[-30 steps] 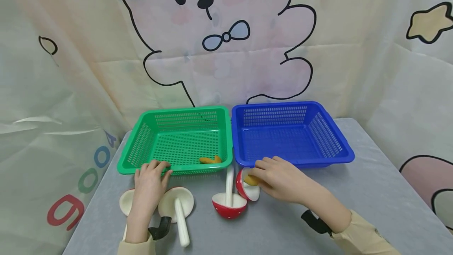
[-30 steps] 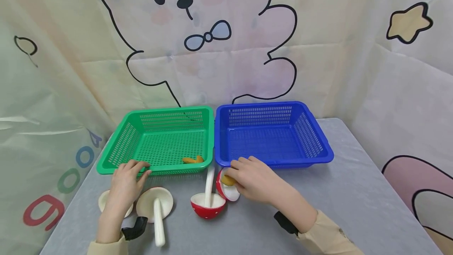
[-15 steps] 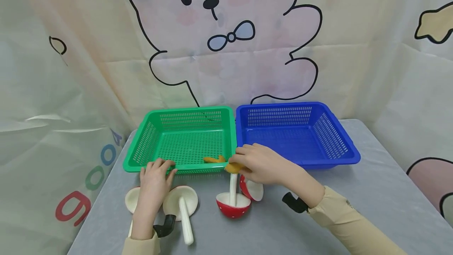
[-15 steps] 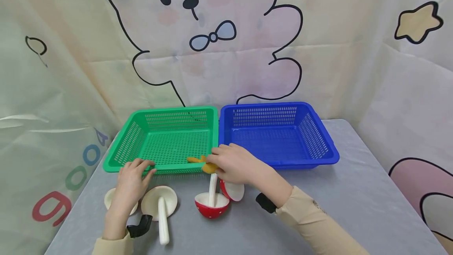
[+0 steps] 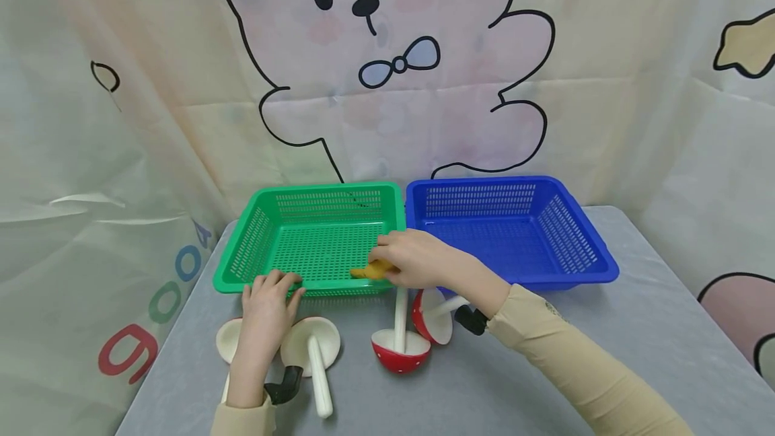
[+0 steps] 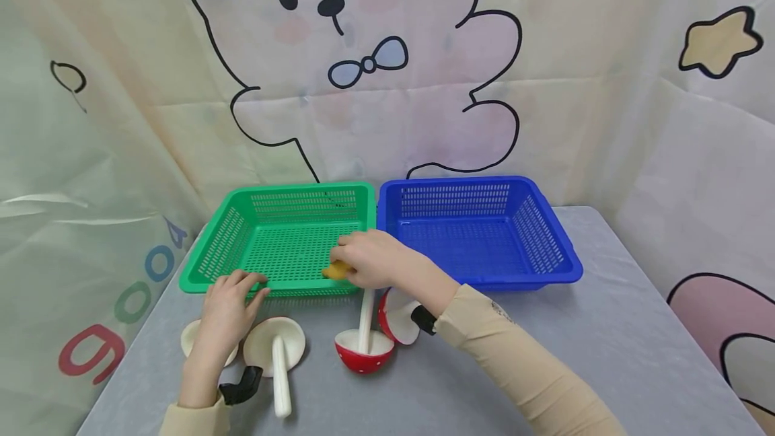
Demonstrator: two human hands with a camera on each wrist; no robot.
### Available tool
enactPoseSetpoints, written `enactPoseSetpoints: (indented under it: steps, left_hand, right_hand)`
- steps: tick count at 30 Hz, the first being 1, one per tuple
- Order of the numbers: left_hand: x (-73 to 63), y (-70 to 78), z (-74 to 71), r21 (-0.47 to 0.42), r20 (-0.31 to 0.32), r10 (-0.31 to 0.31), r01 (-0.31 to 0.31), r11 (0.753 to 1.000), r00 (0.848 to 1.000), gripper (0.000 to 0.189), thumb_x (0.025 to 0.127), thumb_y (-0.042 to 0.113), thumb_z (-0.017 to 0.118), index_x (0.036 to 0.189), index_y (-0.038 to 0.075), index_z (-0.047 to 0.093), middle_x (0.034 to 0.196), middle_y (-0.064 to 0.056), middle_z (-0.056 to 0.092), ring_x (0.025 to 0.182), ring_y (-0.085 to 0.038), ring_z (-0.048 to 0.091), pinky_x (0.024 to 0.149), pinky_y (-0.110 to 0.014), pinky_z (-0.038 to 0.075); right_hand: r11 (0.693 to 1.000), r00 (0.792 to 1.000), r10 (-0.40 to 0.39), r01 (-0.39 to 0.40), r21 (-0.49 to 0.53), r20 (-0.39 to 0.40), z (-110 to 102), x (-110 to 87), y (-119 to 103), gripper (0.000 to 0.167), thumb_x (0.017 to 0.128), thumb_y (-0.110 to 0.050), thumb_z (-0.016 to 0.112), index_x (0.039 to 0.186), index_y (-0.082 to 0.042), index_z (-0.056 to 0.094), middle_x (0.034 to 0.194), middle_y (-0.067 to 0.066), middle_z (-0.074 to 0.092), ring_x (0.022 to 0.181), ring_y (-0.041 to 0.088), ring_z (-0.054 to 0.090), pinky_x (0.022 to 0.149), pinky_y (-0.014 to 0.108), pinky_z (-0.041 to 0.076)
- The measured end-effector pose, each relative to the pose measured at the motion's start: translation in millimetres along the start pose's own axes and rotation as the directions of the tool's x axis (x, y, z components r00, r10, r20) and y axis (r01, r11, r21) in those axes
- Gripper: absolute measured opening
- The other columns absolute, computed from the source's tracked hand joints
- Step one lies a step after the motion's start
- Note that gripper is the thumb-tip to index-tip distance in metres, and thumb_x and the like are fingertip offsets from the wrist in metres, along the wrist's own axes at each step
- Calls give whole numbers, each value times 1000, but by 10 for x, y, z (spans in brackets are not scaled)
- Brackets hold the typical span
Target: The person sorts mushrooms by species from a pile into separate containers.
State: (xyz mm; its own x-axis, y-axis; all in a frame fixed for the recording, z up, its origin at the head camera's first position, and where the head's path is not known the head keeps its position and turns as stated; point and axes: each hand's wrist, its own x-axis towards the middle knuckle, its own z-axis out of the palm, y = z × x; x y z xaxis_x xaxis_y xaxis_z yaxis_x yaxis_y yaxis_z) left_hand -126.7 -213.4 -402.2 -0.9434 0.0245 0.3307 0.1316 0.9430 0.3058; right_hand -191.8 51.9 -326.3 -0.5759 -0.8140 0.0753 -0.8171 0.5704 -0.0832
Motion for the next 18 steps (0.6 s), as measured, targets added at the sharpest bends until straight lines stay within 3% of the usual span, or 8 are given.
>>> enactPoseSetpoints:
  steps: [7, 18]
  left_hand:
    - [8, -5, 12, 7, -5, 2, -2, 1000, 1000, 19, 87, 20, 71, 104, 13, 69, 107, -12, 64, 110, -41, 53, 99, -77, 28]
    - [4, -29, 10, 2, -29, 16, -16, 1000, 999, 18, 85, 18, 72, 102, 12, 70, 103, -11, 64, 107, -41, 54, 98, -77, 30]
  right_hand:
    - [1000, 999, -14, 13, 12, 43, 4, 222, 51, 28, 86, -18, 68, 114, -16, 68, 101, -1, 66, 84, 13, 55, 76, 26, 49]
    - [998, 990, 45, -51, 42, 133, 89, 562, 151, 29, 89, -15, 63, 118, -17, 67, 114, 2, 67, 93, 15, 61, 79, 30, 52]
